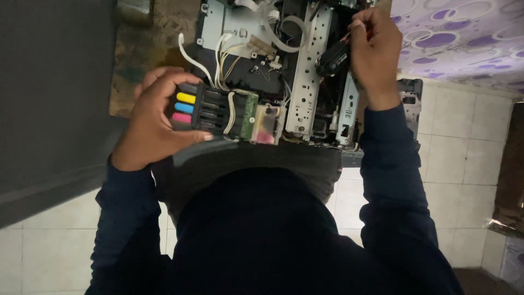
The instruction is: Disassembling a printer by disconnecting internal wiring and removing screws with a screwdriver
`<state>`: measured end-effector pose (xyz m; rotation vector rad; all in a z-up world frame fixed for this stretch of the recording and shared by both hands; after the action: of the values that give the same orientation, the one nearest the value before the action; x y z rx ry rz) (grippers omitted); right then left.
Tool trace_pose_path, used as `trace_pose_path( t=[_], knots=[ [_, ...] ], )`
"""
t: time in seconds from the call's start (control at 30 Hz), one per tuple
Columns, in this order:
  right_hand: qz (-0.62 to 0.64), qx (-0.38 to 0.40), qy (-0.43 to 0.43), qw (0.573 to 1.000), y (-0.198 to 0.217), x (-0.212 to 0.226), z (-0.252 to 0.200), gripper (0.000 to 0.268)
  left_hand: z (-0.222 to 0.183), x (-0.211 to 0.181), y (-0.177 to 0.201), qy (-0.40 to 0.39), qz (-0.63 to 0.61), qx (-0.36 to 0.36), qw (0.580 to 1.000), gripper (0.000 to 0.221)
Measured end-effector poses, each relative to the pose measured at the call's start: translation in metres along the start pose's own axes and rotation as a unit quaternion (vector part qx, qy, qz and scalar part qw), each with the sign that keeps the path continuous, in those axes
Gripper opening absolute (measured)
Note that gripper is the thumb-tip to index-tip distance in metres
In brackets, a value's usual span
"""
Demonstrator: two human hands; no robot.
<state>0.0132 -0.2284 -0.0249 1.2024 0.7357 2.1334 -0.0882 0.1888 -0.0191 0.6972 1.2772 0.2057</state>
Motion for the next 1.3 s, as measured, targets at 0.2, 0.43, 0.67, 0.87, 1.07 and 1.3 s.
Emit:
trace_pose_path(
  t=[0.2, 0.43, 0.67, 0.87, 1.07, 1.3],
  knots=[
    [-0.028, -0.003, -0.002, 1.000, -0.002, 0.002, 0.001, 0.008, 0.001, -0.023, 0.000, 0.014, -0.254, 0.053, 0.966, 0.071],
    [-0.006, -0.012, 0.005, 1.000, 0.000, 0.010, -0.002, 0.005, 0.007, -0.022, -0.014, 0.063, -0.300, -0.065, 0.950, 0.045],
    [0.007, -0.013, -0.015, 1.000, 0.010, 0.034, -0.008, 0.020, 0.011, -0.015, -0.030, 0.057, -0.337, -0.117, 0.933, 0.050],
    [-0.039, -0.022, 0.036, 0.998, 0.022, 0.102, -0.034, 0.047, 0.018, -0.021, -0.030, 0.099, -0.258, -0.131, 0.952, 0.026],
    [0.014, -0.064, 0.019, 0.998, 0.017, 0.141, -0.060, 0.049, 0.014, -0.025, -0.026, 0.172, -0.210, -0.083, 0.959, 0.065],
    [0.038, -0.012, 0.022, 0.999, 0.003, 0.160, -0.073, 0.048, 0.023, -0.017, -0.027, 0.079, -0.163, -0.119, 0.976, 0.033]
  ],
)
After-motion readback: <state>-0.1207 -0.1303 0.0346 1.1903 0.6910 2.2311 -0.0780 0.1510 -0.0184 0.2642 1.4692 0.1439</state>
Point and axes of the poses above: each hand's wrist, its own z-axis towards the middle knuckle, its own y-axis out of the back of the hand, x = y × z, the point moved 2 cm from there along z, towards the middle knuckle
